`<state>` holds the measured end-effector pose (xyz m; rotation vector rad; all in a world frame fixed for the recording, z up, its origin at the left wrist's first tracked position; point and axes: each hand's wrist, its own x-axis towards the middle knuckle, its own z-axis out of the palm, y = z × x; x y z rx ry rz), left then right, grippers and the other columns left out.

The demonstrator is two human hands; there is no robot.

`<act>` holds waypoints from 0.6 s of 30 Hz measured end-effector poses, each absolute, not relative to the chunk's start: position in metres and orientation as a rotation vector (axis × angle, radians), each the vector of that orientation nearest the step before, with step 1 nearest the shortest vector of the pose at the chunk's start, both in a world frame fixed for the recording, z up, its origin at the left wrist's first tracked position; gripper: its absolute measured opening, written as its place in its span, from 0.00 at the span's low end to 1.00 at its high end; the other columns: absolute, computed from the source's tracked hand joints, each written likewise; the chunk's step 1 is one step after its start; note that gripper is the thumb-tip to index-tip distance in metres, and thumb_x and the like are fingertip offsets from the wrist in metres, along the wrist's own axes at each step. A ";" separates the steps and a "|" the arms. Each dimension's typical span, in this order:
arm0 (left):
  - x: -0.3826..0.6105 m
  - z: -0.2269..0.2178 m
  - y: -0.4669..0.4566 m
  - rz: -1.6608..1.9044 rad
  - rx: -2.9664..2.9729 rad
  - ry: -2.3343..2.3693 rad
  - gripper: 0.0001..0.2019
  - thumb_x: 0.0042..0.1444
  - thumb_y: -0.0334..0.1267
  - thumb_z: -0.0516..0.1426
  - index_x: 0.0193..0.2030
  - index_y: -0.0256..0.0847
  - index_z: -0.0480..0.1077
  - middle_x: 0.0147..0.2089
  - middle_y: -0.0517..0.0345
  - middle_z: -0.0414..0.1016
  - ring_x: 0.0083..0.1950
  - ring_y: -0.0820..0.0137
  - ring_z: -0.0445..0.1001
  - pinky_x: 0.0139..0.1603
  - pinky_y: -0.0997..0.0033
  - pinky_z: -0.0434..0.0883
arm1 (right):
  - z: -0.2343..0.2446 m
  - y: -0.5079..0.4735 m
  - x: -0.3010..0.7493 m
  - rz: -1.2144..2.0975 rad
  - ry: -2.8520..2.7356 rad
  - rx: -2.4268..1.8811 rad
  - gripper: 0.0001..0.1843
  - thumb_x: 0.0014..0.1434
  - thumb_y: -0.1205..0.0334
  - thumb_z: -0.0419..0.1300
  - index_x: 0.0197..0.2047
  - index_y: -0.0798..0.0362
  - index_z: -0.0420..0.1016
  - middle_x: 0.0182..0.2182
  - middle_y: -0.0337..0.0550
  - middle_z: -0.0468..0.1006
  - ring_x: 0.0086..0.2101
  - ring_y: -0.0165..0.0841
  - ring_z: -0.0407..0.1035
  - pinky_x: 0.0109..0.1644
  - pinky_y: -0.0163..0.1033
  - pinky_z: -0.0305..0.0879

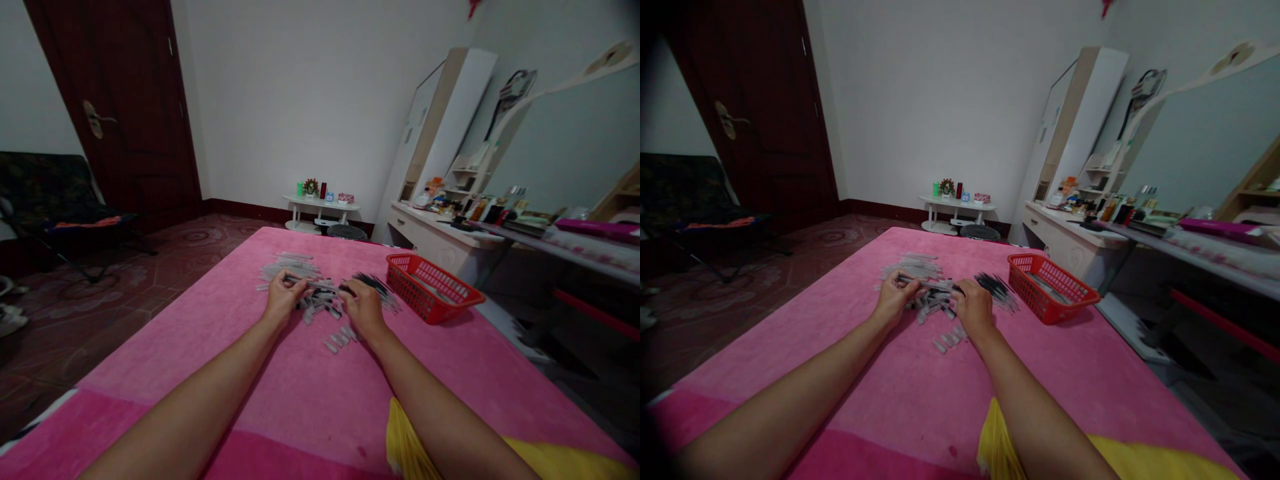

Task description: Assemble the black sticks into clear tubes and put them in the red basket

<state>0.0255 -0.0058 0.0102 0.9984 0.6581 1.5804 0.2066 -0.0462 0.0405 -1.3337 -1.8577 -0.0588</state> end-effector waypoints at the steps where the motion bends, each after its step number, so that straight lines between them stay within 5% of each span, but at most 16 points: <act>1: 0.025 0.011 -0.007 1.573 0.999 0.655 0.24 0.37 0.42 0.69 0.32 0.39 0.59 0.32 0.54 0.79 0.35 0.64 0.80 0.36 0.68 0.77 | 0.042 -0.047 0.207 -0.052 -1.873 -1.342 0.08 0.54 0.69 0.56 0.34 0.55 0.78 0.31 0.46 0.79 0.34 0.35 0.71 0.38 0.35 0.60; 7: 0.020 0.011 -0.008 1.535 1.037 0.658 0.25 0.35 0.43 0.70 0.32 0.39 0.60 0.29 0.57 0.78 0.32 0.65 0.79 0.33 0.69 0.76 | 0.051 -0.047 0.212 0.111 -2.014 -1.405 0.09 0.53 0.68 0.56 0.32 0.54 0.78 0.29 0.42 0.78 0.31 0.33 0.69 0.36 0.34 0.58; 18: 0.020 0.013 -0.014 1.476 1.129 0.658 0.22 0.39 0.42 0.69 0.31 0.38 0.60 0.31 0.55 0.78 0.34 0.65 0.79 0.32 0.70 0.76 | 0.035 -0.036 0.217 0.941 -1.748 -1.296 0.07 0.47 0.65 0.55 0.21 0.57 0.70 0.15 0.34 0.63 0.18 0.25 0.53 0.23 0.31 0.47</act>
